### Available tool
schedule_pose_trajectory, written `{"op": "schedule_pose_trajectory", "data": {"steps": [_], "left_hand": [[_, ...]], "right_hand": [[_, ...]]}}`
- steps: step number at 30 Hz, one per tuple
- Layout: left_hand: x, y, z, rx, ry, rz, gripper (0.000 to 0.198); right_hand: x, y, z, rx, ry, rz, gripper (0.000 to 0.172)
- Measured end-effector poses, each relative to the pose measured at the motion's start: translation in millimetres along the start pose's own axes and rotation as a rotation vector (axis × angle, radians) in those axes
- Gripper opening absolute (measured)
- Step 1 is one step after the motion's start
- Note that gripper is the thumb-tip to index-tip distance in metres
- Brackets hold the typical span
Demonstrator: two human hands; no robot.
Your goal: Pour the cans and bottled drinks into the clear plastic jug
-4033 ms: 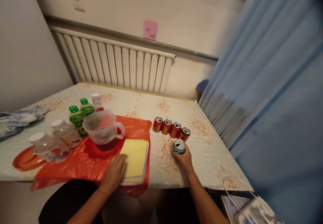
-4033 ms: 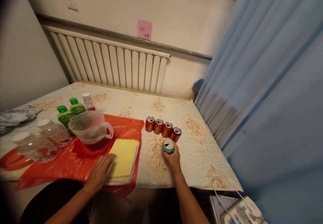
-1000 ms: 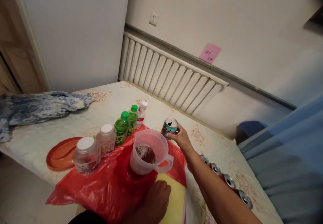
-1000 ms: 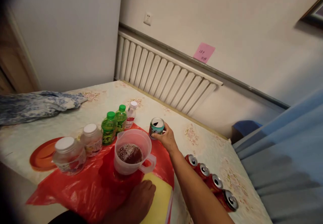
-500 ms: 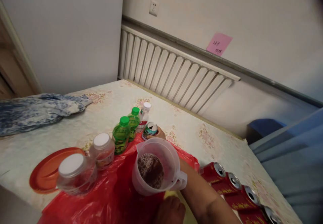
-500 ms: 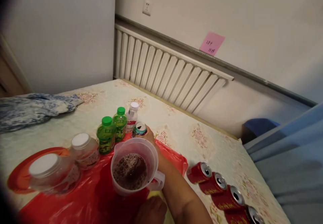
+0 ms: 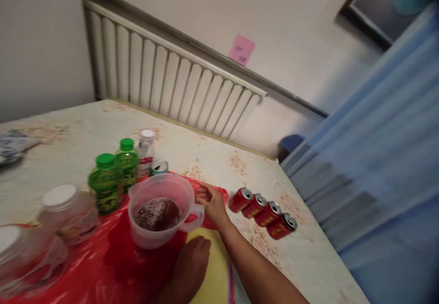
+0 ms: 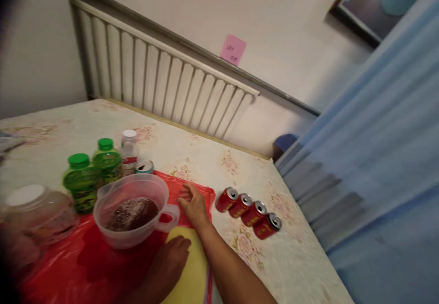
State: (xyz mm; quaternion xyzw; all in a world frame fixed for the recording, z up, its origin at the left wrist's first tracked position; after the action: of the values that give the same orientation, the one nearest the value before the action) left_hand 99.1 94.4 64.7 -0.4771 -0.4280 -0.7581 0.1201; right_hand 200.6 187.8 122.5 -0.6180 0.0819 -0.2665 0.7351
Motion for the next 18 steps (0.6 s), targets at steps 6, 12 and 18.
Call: {"op": "schedule_pose_trajectory", "data": {"steps": [6,12,18], "left_hand": [[-3.6,5.1,3.8,-0.115,0.063,0.03,0.031],[-8.3,2.9,5.5,-0.174,0.111,0.027,0.034],[-14.3,-2.7,8.2,-0.173,0.12,0.026,0.034]], "right_hand": [[173.4,23.0,-102.9,-0.012,0.38,-0.172,0.023],[322.5,65.3,-158.3,-0.141,1.036,-0.403,0.033],[336.7,73.9,-121.4,-0.096,0.866,-0.263,0.067]]}}
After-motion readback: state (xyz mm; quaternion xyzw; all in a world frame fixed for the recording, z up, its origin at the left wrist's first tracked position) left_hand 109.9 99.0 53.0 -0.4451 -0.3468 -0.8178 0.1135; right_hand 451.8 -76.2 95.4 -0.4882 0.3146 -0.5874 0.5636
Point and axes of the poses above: each hand's wrist, its own z-axis towards the middle knuckle, its own x-axis out of the back of the hand, y = z × x, the point moved 7 cm from there along z, towards the middle knuckle, and after that the axes turned 11 degrees about y, right-handed, at the moved point
